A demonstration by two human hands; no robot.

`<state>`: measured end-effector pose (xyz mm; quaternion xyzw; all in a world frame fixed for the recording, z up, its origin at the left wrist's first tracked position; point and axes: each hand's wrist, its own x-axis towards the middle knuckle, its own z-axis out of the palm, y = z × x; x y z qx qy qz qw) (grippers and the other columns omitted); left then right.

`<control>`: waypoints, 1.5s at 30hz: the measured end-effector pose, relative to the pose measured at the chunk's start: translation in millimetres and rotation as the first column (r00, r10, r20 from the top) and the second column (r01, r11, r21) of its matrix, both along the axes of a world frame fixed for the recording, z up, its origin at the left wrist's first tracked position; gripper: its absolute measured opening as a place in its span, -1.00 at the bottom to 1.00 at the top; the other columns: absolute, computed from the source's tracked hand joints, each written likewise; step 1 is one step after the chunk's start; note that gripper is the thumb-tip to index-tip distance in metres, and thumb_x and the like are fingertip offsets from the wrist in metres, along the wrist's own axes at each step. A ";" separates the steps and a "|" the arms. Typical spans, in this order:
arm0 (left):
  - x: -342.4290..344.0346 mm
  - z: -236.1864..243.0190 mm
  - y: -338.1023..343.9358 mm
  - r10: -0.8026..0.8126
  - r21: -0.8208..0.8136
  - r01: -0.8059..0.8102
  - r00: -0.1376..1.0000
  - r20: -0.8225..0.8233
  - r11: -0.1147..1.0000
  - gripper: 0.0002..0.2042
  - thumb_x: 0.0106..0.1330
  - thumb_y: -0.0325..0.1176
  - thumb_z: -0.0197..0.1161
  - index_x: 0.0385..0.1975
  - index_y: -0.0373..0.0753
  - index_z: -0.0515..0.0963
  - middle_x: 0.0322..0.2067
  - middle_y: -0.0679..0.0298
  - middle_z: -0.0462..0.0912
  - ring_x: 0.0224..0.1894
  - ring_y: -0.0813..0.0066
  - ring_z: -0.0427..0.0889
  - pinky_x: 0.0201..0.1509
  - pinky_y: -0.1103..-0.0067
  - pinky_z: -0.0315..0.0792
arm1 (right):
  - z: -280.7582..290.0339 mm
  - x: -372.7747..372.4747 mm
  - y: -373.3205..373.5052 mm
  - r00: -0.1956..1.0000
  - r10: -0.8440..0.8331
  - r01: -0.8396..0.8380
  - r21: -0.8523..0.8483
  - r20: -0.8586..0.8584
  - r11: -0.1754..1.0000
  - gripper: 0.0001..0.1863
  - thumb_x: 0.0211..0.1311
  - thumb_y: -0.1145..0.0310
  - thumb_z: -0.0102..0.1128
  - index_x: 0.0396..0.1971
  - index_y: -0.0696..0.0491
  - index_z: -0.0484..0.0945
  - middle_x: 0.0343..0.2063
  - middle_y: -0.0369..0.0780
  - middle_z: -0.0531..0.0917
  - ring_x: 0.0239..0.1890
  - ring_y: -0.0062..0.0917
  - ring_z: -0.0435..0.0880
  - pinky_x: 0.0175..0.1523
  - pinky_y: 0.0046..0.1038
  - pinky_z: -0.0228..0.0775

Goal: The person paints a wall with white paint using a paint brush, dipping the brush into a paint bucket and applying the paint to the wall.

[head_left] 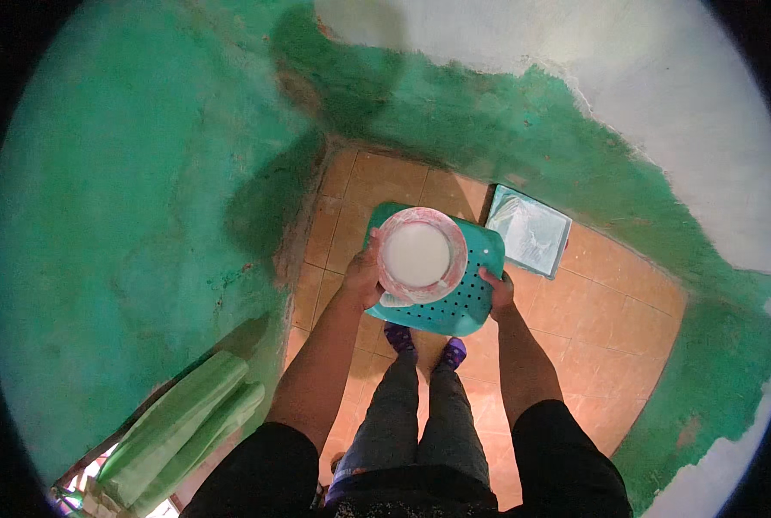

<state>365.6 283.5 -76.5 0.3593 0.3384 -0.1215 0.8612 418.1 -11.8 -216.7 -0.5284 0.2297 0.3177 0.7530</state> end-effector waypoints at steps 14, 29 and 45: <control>-13.0 31.4 14.0 -0.069 0.033 0.068 0.997 0.032 0.997 -0.19 0.24 0.35 -0.12 0.24 -0.28 0.24 0.19 0.10 0.38 0.21 0.23 0.38 0.26 0.32 0.28 | 85.8 6.1 41.0 0.763 0.496 0.111 -0.840 0.415 0.532 -0.52 0.07 0.26 0.28 -0.02 0.14 0.44 -0.10 -0.03 0.59 -0.04 -0.30 0.57 0.05 -0.27 0.38; -1.0 92.7 17.5 -0.043 0.193 0.057 0.996 -0.078 0.980 -0.29 0.33 0.28 -0.20 0.20 -0.24 0.32 0.15 0.15 0.43 0.18 0.33 0.41 0.25 0.37 0.29 | -51.6 4.6 139.3 0.788 0.354 -0.220 -0.307 0.503 0.926 -0.55 0.06 0.05 0.21 -0.17 0.10 0.53 -0.23 0.00 0.65 -0.18 -0.17 0.66 -0.04 -0.21 0.48; -8.3 174.8 40.0 -0.161 0.196 0.163 0.987 -0.026 0.967 -0.44 0.38 0.13 -0.09 0.07 -0.27 0.45 -0.03 0.16 0.57 -0.02 0.39 0.55 0.05 0.44 0.41 | 289.5 26.4 -70.7 0.889 -0.092 0.279 -0.371 0.449 0.886 -0.73 0.30 0.28 0.05 -0.07 0.06 0.43 -0.25 -0.28 0.59 -0.22 -0.59 0.53 -0.23 -0.48 0.41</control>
